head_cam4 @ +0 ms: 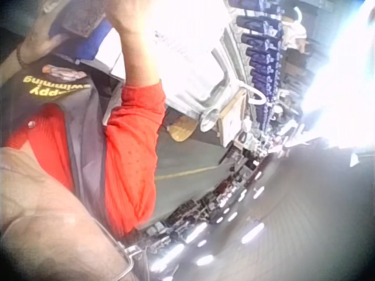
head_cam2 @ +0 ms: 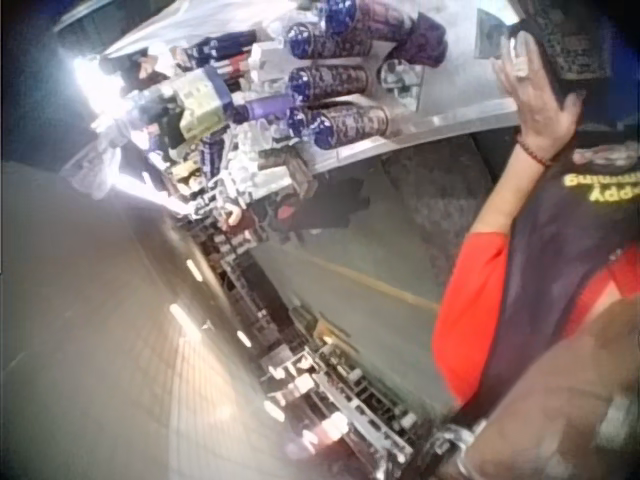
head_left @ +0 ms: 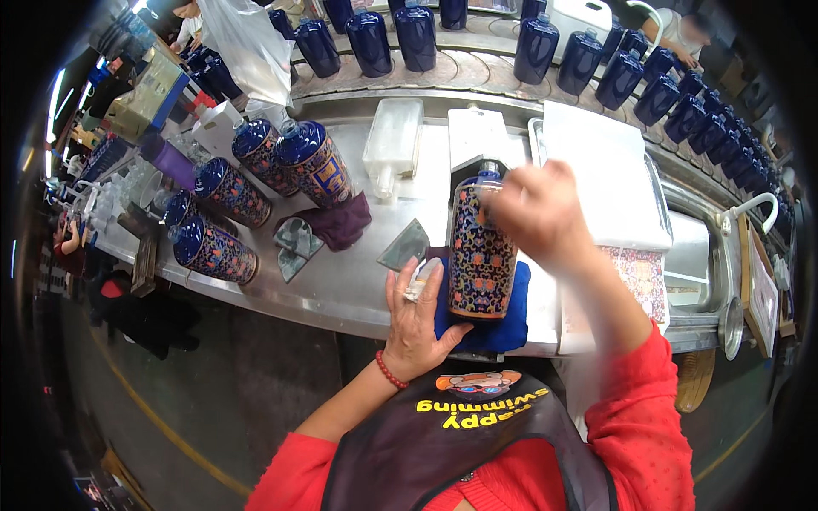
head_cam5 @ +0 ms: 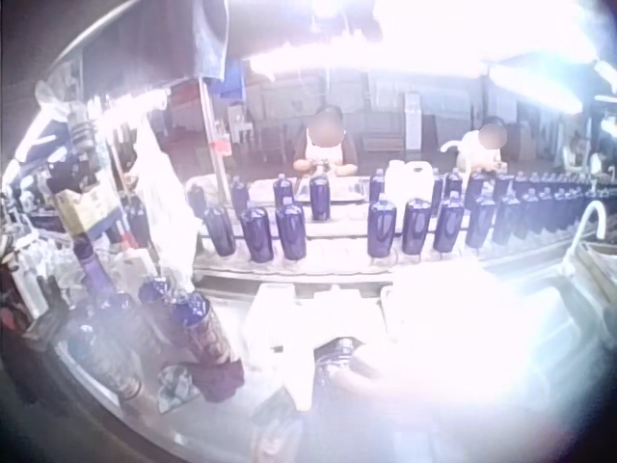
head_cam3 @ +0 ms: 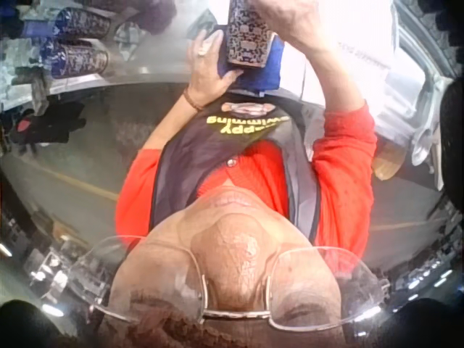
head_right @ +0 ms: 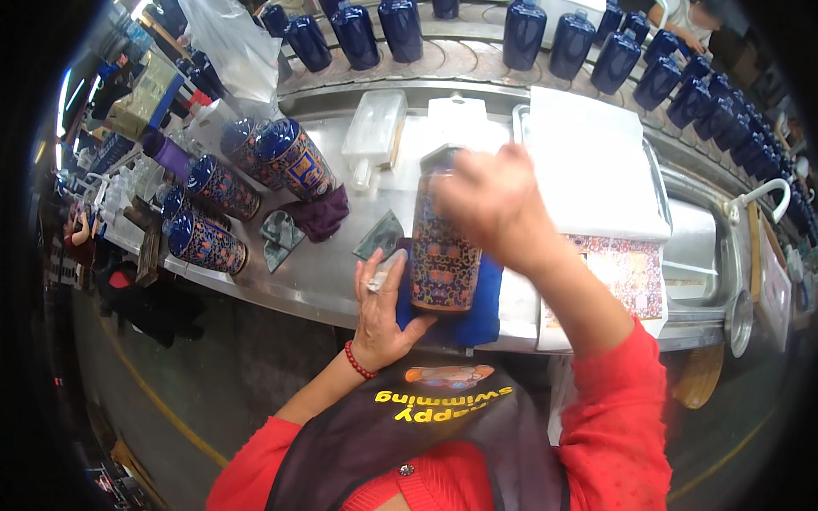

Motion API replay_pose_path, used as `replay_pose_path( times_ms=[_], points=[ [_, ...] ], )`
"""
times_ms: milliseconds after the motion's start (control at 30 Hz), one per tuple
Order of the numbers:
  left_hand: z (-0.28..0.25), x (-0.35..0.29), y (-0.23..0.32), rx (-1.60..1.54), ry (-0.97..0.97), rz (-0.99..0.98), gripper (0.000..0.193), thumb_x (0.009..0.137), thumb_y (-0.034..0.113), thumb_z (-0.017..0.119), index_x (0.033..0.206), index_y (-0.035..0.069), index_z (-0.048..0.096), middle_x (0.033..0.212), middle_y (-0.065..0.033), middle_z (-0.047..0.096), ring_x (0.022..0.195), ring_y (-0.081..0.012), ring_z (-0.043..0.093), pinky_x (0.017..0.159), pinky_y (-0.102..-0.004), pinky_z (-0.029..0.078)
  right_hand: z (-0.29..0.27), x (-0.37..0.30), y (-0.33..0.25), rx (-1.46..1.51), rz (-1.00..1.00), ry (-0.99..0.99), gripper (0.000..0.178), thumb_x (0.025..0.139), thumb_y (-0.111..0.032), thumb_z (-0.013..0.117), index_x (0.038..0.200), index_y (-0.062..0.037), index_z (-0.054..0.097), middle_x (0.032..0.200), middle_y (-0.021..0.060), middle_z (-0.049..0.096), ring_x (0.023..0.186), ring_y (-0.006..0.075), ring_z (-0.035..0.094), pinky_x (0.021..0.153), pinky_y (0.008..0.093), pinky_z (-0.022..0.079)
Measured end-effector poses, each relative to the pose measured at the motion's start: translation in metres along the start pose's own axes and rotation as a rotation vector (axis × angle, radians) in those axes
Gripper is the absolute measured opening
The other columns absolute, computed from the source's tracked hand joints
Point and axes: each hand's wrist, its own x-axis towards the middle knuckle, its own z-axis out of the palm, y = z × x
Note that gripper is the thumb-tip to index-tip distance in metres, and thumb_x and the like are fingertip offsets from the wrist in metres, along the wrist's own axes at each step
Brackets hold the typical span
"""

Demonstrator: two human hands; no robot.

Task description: The person applies decorative stickers to cylindrical containers. They peel stickers from a sheet, align them on the container surface, and smooth them down with a small tool. The containers are handled one at a time on a workbench.

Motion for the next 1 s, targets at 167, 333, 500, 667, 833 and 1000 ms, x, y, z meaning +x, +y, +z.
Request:
replay_pose_path(
  times_ms=[167,333,500,667,833,1000],
  points=[
    [-0.018,0.021,-0.001,0.175,0.010,0.139,0.077,0.083,0.048,0.076,0.140,0.000,0.057,0.130,-0.0190,0.064,0.141,-0.0424,0.040,0.115,-0.0718,0.011,-0.001,-0.026,-0.001,0.691,0.037,-0.278,0.005,0.080,-0.007,0.070,0.084,-0.0074,0.066,0.078,0.0084,0.060,0.074,0.0249,0.063,0.071,0.0408,0.051],
    [-0.024,0.022,0.010,0.280,0.016,0.167,0.077,0.080,0.046,0.081,0.138,0.001,0.059,0.129,-0.0146,0.067,0.141,-0.0402,0.043,0.118,-0.0694,0.005,0.006,-0.040,0.006,-0.026,-0.058,-0.014,0.027,0.072,-0.019,0.078,0.098,-0.0156,0.071,0.079,-0.0007,0.054,0.077,0.0177,0.058,0.074,0.0385,0.039],
    [-0.013,0.027,-0.001,0.070,0.039,0.032,0.080,0.079,0.046,0.081,0.140,0.000,0.057,0.136,-0.0142,0.062,0.142,-0.0385,0.041,0.117,-0.0696,0.003,0.005,-0.034,0.000,0.766,0.506,-0.206,0.021,0.082,-0.011,0.078,0.101,-0.0067,0.071,0.079,0.0071,0.058,0.074,0.0245,0.060,0.068,0.0399,0.047],
    [-0.021,0.028,0.002,0.252,0.038,0.158,0.078,0.079,0.046,0.080,0.140,0.003,0.059,0.122,-0.0119,0.070,0.142,-0.0382,0.041,0.118,-0.0680,0.000,0.003,-0.044,-0.008,0.158,-0.140,-0.102,0.023,0.076,-0.012,0.080,0.097,-0.0127,0.071,0.080,0.0010,0.057,0.073,0.0173,0.059,0.072,0.0374,0.041],
    [-0.011,0.029,0.003,0.165,0.069,0.122,0.086,0.077,0.053,0.081,0.142,0.002,0.055,0.132,-0.0119,0.064,0.140,-0.0361,0.042,0.118,-0.0678,0.002,0.007,-0.063,0.008,0.629,0.544,-0.101,0.020,0.080,-0.001,0.075,0.099,-0.0073,0.071,0.085,0.0062,0.065,0.079,0.0243,0.063,0.072,0.0381,0.048],
    [-0.004,0.027,-0.008,0.122,-0.004,0.029,0.091,0.078,0.060,0.078,0.142,0.000,0.053,0.137,-0.0135,0.060,0.139,-0.0360,0.042,0.118,-0.0670,0.005,0.006,-0.063,-0.004,0.427,-0.059,-0.220,0.024,0.075,-0.004,0.075,0.099,-0.0093,0.073,0.083,0.0048,0.059,0.078,0.0231,0.062,0.076,0.0380,0.048]
  ],
)
